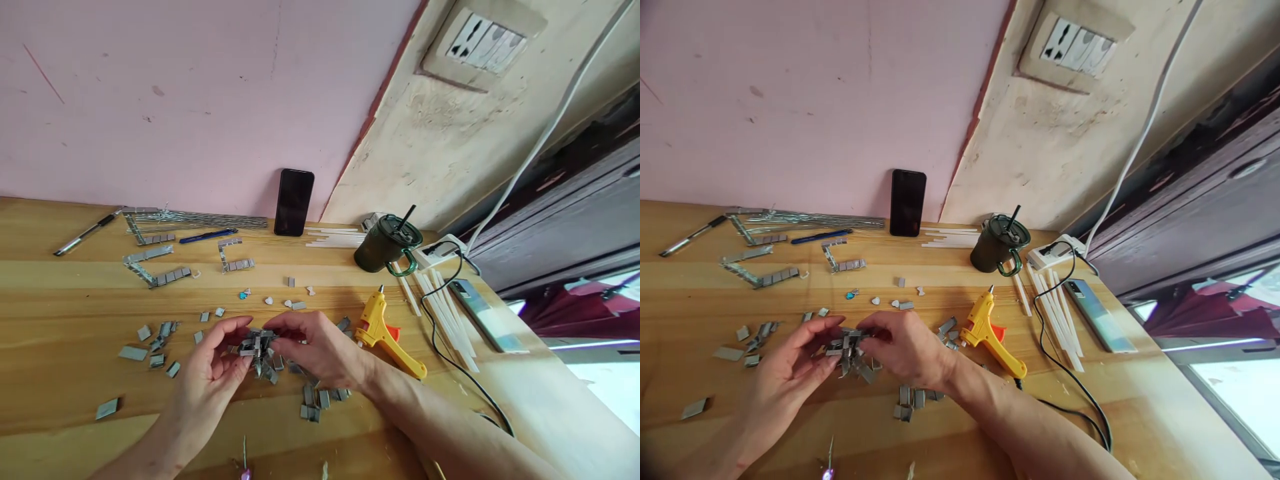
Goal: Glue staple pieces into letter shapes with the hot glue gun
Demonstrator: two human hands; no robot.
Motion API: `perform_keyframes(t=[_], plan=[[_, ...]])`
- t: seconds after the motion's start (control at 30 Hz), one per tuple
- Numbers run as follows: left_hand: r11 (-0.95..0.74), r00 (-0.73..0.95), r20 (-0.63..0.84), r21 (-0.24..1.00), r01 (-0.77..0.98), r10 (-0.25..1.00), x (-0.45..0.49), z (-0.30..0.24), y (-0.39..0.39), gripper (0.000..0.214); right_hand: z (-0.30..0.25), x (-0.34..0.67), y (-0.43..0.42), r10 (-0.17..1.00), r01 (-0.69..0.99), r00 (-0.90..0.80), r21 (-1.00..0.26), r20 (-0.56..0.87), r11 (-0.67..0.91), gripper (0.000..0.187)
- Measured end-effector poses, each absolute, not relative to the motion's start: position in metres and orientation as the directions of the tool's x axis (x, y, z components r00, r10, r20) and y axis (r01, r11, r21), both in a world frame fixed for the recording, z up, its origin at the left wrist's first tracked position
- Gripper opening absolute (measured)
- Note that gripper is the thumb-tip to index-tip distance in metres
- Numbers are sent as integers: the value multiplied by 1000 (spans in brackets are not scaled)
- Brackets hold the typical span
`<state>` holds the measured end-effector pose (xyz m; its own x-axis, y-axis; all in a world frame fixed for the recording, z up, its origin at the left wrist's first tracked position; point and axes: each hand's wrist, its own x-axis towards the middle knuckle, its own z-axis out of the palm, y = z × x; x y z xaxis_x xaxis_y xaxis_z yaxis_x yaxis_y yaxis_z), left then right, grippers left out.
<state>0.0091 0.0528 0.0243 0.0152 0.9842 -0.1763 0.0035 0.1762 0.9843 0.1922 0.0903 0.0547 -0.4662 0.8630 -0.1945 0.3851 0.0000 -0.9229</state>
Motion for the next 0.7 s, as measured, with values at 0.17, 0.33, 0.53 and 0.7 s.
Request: perform_keyframes(t=[0.17,0.33,0.53,0.7], plan=[[153,53,-152,988,-32,987,9,23,51,39,46,204,93,828,287,-500,-951,-253,-116,23],[151,72,-146,986,-69,987,4,19,54,35,46,212,98,861,370,-441,-926,-252,-82,19],[141,107,-131,985,-101,986,12,9,46,41,59,207,89,851,463,-497,-881,-168,96,44],[128,201,-115,990,-53,973,24,5,38,48,55,194,81,727,400,-686,-818,33,414,16]])
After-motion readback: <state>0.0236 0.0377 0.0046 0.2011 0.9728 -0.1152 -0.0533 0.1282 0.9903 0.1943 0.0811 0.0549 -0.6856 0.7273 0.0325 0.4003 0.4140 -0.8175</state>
